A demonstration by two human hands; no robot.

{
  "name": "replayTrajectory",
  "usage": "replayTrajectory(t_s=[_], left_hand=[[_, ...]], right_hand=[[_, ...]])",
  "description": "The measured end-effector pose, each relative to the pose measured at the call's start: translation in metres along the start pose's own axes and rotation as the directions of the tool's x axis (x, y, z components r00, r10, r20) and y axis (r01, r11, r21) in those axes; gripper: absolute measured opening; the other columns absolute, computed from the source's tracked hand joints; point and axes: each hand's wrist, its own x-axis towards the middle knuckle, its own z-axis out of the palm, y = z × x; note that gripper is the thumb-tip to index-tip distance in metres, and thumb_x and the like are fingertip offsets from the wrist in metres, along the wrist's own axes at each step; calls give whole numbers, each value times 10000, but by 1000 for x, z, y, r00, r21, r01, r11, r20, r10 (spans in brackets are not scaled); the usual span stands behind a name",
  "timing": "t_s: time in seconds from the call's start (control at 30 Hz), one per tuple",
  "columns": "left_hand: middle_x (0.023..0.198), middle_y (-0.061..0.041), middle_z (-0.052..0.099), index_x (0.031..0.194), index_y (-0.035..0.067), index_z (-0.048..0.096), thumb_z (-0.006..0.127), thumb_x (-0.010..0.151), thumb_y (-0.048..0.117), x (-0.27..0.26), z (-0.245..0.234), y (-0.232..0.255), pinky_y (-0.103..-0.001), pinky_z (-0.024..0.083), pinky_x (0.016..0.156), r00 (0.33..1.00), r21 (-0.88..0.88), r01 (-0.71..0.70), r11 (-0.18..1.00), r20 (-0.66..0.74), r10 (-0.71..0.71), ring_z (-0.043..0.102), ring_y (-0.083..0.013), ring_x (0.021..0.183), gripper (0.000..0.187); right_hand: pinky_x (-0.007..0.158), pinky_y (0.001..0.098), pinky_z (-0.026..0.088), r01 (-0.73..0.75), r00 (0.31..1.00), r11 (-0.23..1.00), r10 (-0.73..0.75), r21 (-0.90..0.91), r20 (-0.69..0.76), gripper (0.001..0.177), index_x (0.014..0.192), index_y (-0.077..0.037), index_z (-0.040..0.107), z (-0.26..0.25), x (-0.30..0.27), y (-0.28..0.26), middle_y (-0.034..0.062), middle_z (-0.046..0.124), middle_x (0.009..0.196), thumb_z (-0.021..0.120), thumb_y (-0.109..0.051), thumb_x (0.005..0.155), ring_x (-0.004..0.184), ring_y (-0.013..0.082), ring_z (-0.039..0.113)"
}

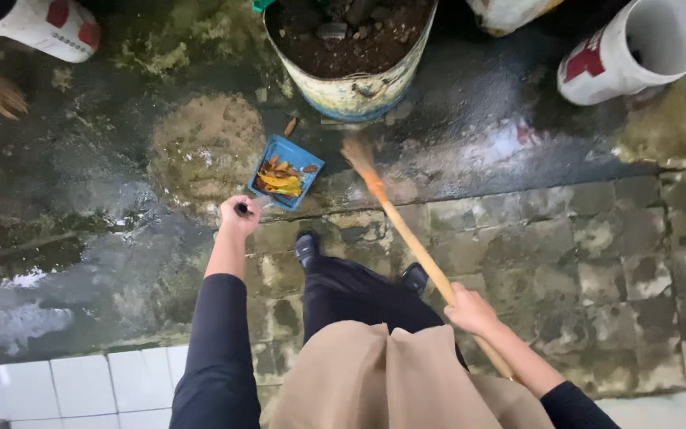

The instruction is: Sweeping dry leaves into a dustpan and picking up debris from a plant pot

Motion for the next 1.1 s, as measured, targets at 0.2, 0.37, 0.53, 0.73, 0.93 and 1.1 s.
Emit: replayTrajectory(t_s=[0.2, 0.37, 0.53, 0.73, 0.93, 1.1], left_hand=[[603, -43, 530, 690, 98, 444, 599, 733, -11, 60, 26, 71, -201, 511, 465, 993, 37, -83, 996, -81, 86, 547, -128, 497, 195], [593, -74, 522, 697, 69, 485, 593, 719, -2, 110, 30, 107, -220, 503, 437, 984, 21, -51, 998, -170, 54, 558, -166, 494, 131], [675, -78, 548, 743, 73, 474, 611, 731, -30, 127, 25, 127, -231, 542, 467, 981, 26, -27, 999, -189, 32, 631, -176, 564, 171], [733, -83, 551, 794, 59, 503, 628, 720, -27, 136, 24, 143, -234, 540, 482, 987, -10, -11, 1000, -162, 9, 615, -182, 608, 169], [666, -28, 497, 819, 88, 483, 507, 799, -6, 132, 29, 144, -217, 395, 355, 984, -69, 73, 995, -157, -83, 509, -142, 462, 99], [640, -31, 476, 765, 103, 473, 517, 765, 6, 135, 28, 145, -213, 389, 376, 991, -28, 65, 997, -117, -68, 503, -134, 462, 107]], right_hand=[[984, 547, 564, 148, 988, 972, -153, -184, -12, 683, 1529, -16, 317, 26, 5, -131, 301, 697, 1164, 535, -258, 928, 1103, 425, 723], [940, 552, 584, 153, 987, 937, -162, -313, 0, 682, 1578, -10, 224, -15, 22, -262, 297, 682, 1166, 444, -175, 955, 1068, 462, 721], [901, 522, 595, 125, 990, 936, -142, -330, -26, 669, 1569, -29, 266, 16, 97, -314, 255, 700, 1109, 438, -150, 934, 1024, 440, 737], [814, 536, 604, 211, 977, 900, -201, -381, 66, 699, 1530, -100, 321, 61, 68, -313, 201, 758, 971, 510, -212, 867, 942, 405, 765], [816, 468, 540, 13, 984, 909, 63, -416, 168, 846, 1587, -394, 112, 45, 0, -299, 98, 637, 966, 459, -681, 871, 933, 360, 695], [616, 558, 532, 89, 990, 880, -129, -467, -55, 789, 1549, -87, 149, 45, 86, -300, 158, 692, 877, 540, -63, 864, 737, 434, 708]])
